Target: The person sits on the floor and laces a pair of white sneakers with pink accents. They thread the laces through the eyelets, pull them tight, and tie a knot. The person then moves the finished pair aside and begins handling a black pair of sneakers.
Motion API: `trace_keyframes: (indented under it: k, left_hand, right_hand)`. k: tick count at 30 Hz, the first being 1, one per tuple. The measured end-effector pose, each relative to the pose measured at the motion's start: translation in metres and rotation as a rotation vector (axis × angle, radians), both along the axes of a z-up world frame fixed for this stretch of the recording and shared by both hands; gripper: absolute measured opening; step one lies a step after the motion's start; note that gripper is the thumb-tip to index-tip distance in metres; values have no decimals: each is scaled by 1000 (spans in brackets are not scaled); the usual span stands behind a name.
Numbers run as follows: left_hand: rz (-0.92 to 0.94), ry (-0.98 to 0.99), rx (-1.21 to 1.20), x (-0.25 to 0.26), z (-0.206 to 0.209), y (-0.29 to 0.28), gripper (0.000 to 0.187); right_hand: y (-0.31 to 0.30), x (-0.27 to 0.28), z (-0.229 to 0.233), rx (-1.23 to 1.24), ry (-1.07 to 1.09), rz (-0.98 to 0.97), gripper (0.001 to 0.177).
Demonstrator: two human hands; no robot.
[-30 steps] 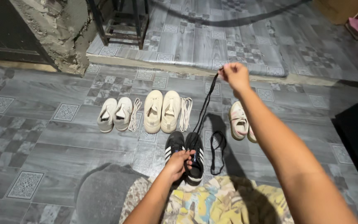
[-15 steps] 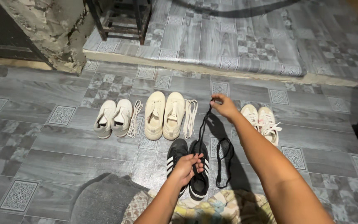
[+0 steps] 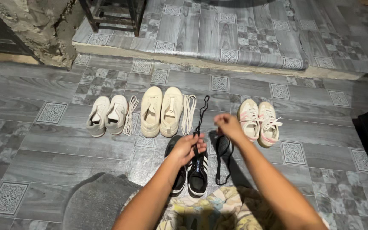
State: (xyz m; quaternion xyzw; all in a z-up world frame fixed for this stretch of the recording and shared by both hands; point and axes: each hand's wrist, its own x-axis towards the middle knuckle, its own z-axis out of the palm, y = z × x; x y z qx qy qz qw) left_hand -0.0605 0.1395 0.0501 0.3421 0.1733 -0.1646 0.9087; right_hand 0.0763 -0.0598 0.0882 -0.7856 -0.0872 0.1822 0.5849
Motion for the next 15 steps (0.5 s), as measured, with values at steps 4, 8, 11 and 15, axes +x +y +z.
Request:
trace_keyframes:
  k: [4, 8, 11, 15]
  left_hand:
    - [23, -28, -72, 16, 4, 2, 31]
    - [63, -63, -101, 25, 6, -2, 30]
    - [90, -61, -65, 27, 8, -6, 30]
    - [90, -70, -2, 30, 12, -9, 30]
  right_hand:
    - [3, -56, 9, -7, 265, 54, 36]
    - [10, -88, 12, 64, 404, 134, 36]
    - [17, -103, 5, 141, 410, 113, 35]
    - [18, -113, -6, 162, 395, 71, 21]
